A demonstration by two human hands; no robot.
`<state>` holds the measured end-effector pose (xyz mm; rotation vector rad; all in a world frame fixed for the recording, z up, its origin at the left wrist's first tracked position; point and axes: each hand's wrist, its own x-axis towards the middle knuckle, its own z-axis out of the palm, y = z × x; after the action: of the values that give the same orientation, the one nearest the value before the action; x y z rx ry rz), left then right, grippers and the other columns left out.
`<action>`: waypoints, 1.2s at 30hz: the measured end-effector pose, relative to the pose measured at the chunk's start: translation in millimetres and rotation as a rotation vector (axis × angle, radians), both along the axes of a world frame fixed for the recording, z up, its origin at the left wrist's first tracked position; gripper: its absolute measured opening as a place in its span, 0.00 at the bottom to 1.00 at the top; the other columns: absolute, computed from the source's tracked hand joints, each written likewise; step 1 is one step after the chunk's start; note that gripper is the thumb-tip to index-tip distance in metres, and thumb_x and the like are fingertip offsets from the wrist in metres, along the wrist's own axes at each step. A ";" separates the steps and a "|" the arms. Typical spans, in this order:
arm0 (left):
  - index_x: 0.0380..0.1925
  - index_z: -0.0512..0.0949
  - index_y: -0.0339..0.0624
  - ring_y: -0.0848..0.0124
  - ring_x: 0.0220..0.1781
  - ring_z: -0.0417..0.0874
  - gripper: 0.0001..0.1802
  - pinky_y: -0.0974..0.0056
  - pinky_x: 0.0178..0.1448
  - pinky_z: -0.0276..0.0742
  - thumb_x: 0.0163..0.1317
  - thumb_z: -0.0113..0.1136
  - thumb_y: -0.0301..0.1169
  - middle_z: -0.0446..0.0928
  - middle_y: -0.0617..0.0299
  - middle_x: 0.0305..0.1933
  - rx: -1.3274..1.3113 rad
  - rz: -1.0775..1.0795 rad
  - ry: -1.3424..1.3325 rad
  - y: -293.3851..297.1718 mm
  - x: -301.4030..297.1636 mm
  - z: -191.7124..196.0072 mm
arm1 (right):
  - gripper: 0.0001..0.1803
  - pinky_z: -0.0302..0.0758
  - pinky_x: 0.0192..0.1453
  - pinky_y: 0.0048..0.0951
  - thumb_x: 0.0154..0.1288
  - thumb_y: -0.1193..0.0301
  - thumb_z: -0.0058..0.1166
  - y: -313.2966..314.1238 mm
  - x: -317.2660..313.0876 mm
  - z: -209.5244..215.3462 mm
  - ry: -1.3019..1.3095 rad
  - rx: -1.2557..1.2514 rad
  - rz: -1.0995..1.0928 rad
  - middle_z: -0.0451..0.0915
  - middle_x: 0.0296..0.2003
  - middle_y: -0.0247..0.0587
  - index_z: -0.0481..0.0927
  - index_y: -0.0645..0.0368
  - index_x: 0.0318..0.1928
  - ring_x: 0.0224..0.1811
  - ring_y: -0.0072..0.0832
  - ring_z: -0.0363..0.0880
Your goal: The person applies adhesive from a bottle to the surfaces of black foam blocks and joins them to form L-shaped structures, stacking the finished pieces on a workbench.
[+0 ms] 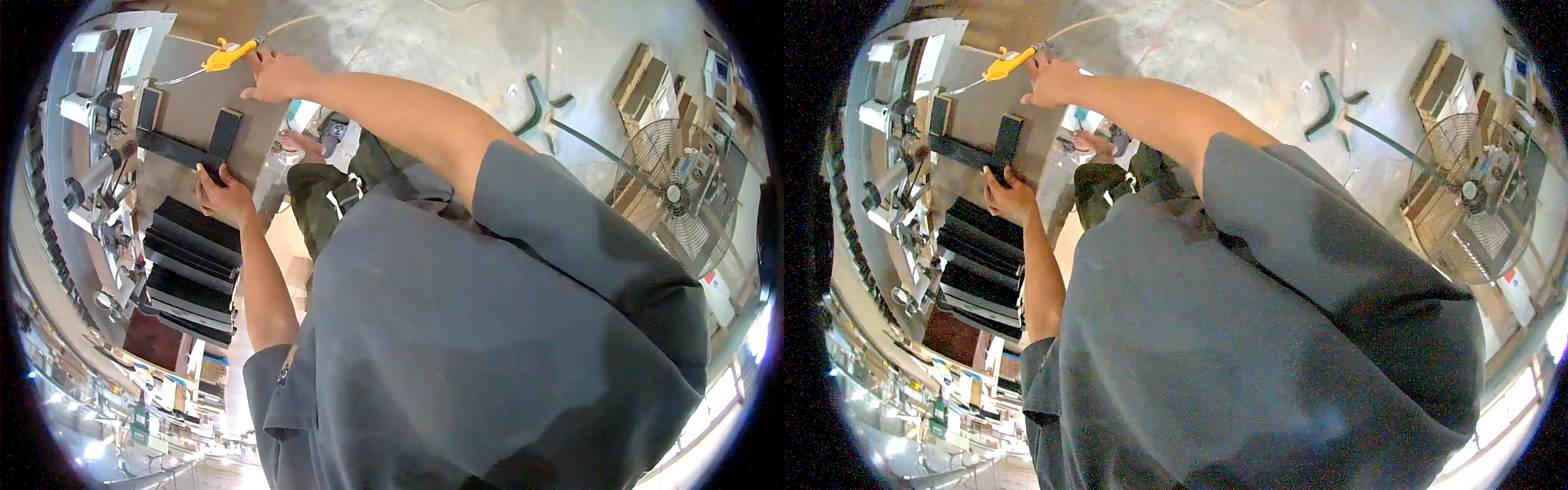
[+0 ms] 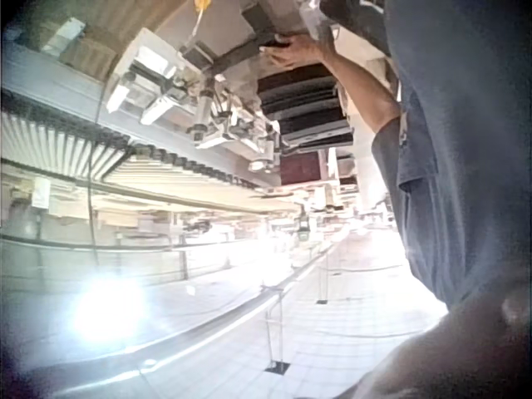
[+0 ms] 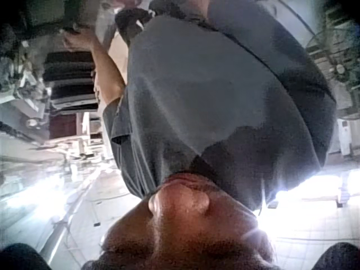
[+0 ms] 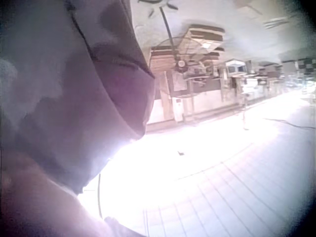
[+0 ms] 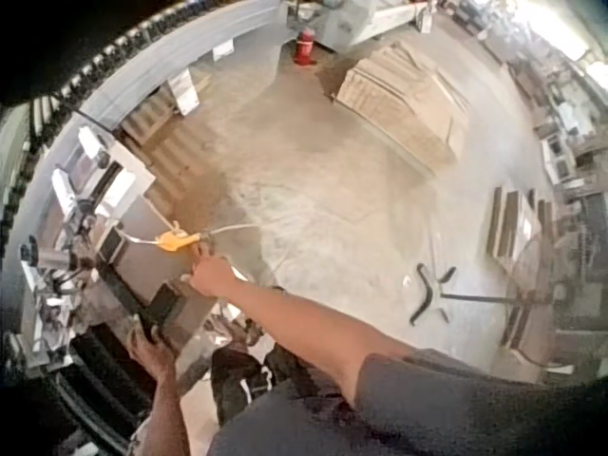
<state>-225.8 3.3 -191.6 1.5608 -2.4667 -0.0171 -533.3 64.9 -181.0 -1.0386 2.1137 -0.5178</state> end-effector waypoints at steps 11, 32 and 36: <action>0.77 0.80 0.54 0.54 0.77 0.73 0.34 0.39 0.79 0.58 0.78 0.70 0.53 0.86 0.56 0.68 0.016 -0.030 0.093 -1.5 0.9 -0.4 | 0.66 0.72 0.83 0.55 0.75 0.32 0.59 -17.4 -9.9 -4.2 -0.101 0.184 0.080 0.48 0.92 0.57 0.39 0.56 0.93 0.84 0.56 0.71; 0.76 0.80 0.51 0.47 0.74 0.76 0.41 0.38 0.80 0.62 0.74 0.67 0.66 0.82 0.55 0.77 0.039 -0.070 0.321 -9.2 7.8 4.0 | 0.70 0.80 0.75 0.55 0.73 0.22 0.49 -14.9 4.1 3.6 0.082 0.278 0.120 0.65 0.81 0.68 0.42 0.64 0.91 0.78 0.59 0.76; 0.76 0.73 0.33 0.39 0.69 0.82 0.49 0.35 0.72 0.73 0.73 0.67 0.64 0.83 0.42 0.67 0.087 0.128 0.262 -31.4 -18.6 25.1 | 0.69 0.82 0.74 0.56 0.73 0.23 0.50 -13.5 5.6 18.1 0.116 0.297 0.080 0.64 0.81 0.68 0.40 0.61 0.91 0.75 0.62 0.79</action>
<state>-244.4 -28.1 -166.4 1.6321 -2.1881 -0.2930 -527.7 51.4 -162.9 -0.9948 2.1575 -0.1014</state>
